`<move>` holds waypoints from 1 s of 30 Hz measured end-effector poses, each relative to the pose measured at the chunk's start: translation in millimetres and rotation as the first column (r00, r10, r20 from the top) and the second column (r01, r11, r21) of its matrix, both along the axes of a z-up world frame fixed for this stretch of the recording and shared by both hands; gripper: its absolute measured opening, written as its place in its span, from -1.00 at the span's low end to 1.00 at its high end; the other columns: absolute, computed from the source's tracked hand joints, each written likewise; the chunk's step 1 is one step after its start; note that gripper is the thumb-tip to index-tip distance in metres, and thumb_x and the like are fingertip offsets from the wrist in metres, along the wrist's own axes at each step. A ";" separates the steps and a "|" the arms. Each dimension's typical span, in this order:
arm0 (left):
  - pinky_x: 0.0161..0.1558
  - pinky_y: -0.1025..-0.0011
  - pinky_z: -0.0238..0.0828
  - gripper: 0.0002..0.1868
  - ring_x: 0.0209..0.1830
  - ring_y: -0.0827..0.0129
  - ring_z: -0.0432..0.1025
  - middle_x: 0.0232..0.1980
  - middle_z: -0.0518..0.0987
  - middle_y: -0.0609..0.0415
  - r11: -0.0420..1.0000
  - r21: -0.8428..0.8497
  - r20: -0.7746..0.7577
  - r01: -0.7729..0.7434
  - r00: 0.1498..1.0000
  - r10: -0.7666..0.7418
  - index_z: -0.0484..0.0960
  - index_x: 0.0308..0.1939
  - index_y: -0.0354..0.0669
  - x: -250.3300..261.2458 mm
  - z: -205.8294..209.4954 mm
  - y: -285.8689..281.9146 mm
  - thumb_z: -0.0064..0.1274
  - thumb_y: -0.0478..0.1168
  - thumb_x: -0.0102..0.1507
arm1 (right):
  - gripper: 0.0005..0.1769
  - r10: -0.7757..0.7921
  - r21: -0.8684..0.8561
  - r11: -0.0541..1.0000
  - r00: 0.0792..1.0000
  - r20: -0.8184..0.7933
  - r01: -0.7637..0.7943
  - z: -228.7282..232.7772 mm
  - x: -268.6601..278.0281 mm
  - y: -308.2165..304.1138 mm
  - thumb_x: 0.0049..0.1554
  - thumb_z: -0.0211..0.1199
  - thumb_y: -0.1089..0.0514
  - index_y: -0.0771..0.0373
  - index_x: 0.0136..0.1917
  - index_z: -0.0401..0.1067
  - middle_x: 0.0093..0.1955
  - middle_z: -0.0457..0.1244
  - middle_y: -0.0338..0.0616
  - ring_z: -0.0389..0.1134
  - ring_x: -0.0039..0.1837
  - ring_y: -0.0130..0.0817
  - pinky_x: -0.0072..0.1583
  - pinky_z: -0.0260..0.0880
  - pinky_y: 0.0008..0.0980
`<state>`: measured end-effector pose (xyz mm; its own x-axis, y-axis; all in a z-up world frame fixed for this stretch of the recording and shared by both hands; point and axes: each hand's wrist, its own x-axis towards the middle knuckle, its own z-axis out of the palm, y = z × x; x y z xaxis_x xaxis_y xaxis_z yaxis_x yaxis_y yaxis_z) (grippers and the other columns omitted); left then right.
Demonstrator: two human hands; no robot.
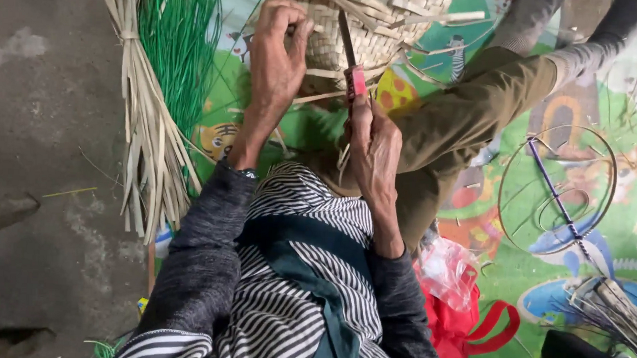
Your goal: A person is weaving a basket using natural fibers and a small tool to thread the strands through the structure.
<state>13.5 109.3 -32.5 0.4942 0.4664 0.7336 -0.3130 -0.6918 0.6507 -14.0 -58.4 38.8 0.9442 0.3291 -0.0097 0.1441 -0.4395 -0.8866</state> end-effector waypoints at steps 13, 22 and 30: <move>-0.22 0.45 0.25 -0.92 -0.29 0.40 0.19 -0.15 0.23 0.07 0.995 -0.061 0.014 0.073 0.997 -0.072 0.33 -0.30 -0.29 -8.8 8.1 -4.1 -0.08 -0.43 0.23 | -0.59 0.098 0.133 0.988 0.988 -0.123 -0.081 -20.8 -15.6 19.9 0.14 -0.15 -0.06 0.33 -0.08 0.30 -0.40 0.13 -0.22 0.10 -0.31 -0.47 -0.23 0.17 -0.52; -0.19 0.44 0.24 -0.89 -0.24 0.36 0.17 -0.17 0.19 0.02 0.992 -0.087 -0.001 0.093 0.996 -0.093 0.34 -0.34 -0.31 -5.4 5.2 -3.7 -0.08 -0.35 0.24 | -0.56 0.093 0.105 0.991 0.991 -0.100 -0.083 -18.9 -17.3 22.1 0.14 -0.15 -0.07 0.35 -0.04 0.31 -0.39 0.16 -0.17 0.14 -0.32 -0.43 -0.23 0.20 -0.49; -0.20 0.42 0.23 -0.90 -0.23 0.34 0.16 -0.17 0.18 0.02 0.991 -0.097 0.002 0.091 0.996 -0.091 0.36 -0.31 -0.31 -6.3 4.4 -4.2 -0.10 -0.32 0.26 | -0.59 0.106 0.069 0.992 0.992 -0.063 -0.102 -27.5 -18.0 24.9 0.15 -0.15 -0.03 0.34 -0.01 0.30 -0.38 0.18 -0.14 0.15 -0.32 -0.40 -0.24 0.21 -0.46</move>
